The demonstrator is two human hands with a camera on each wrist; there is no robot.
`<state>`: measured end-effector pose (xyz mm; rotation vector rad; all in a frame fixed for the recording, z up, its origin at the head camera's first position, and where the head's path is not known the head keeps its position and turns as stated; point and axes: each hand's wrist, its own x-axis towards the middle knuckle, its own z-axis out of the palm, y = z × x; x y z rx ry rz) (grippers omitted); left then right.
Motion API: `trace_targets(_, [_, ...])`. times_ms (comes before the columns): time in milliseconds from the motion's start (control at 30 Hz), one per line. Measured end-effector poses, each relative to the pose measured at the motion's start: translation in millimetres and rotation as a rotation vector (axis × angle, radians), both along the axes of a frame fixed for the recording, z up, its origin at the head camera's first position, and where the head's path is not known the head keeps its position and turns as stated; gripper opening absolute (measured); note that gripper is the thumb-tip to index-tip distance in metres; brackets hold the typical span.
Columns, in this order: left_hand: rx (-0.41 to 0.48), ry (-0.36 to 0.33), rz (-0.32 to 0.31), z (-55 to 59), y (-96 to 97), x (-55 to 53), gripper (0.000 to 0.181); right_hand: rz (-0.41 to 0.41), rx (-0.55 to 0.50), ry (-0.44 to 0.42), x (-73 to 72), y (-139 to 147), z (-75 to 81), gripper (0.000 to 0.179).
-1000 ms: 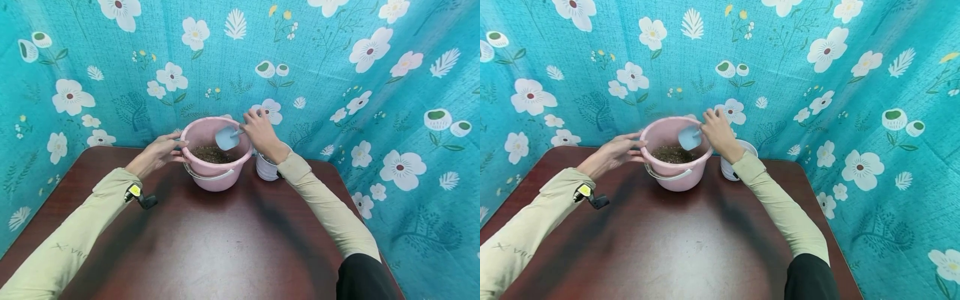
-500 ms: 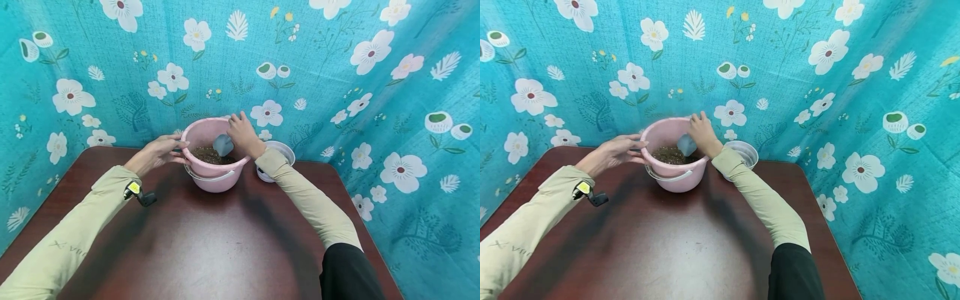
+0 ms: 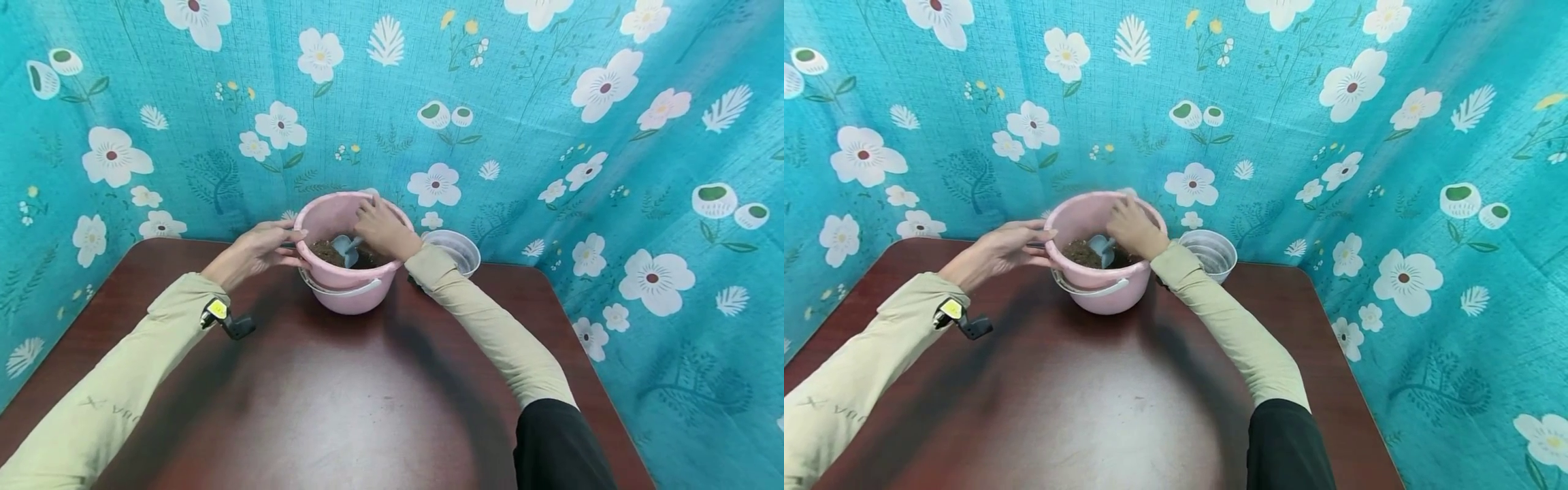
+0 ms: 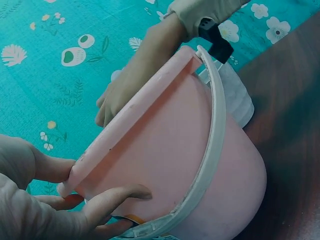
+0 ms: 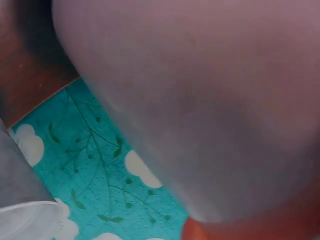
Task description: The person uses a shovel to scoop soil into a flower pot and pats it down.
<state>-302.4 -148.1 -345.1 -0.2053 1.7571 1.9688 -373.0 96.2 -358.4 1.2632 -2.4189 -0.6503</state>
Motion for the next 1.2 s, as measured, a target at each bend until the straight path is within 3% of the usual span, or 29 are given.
trace_targets(100, [0.001, 0.005, -0.004, 0.0, 0.6, 0.6, 0.070, -0.035, -0.016, -0.096, 0.3, 1, 0.6, 0.020])
trace_targets(233, [-0.032, 0.029, -0.035, -1.5, -3.6, 4.5, 0.072, -0.054, -0.123, -0.388, -1.3, 5, 0.2, 0.014])
trace_targets(333, [-0.068, 0.044, -0.054, -2.9, -8.6, 8.4, 0.074, -0.032, -0.172, -0.518, -3.1, 7, -1.5, 0.018])
trace_targets(533, [-0.045, 0.045, -0.036, -3.0, -10.3, 8.1, 0.075, -0.027, -0.186, -0.491, -3.7, 2, -3.6, 0.018])
trace_targets(733, [-0.033, 0.058, -0.070, -2.0, -4.3, 2.8, 0.070, -0.033, -0.162, -0.418, -3.8, 3, -2.2, 0.016])
trace_targets(1033, [0.010, -0.011, -0.024, 1.2, -0.5, -0.7, 0.071, -0.006, -0.255, -0.488, -4.6, 17, 8.6, 0.015])
trace_targets(1200, [-0.008, 0.027, -0.042, -2.5, -3.0, 2.6, 0.070, -0.014, -0.378, -0.527, 0.3, 30, 13.8, 0.019])
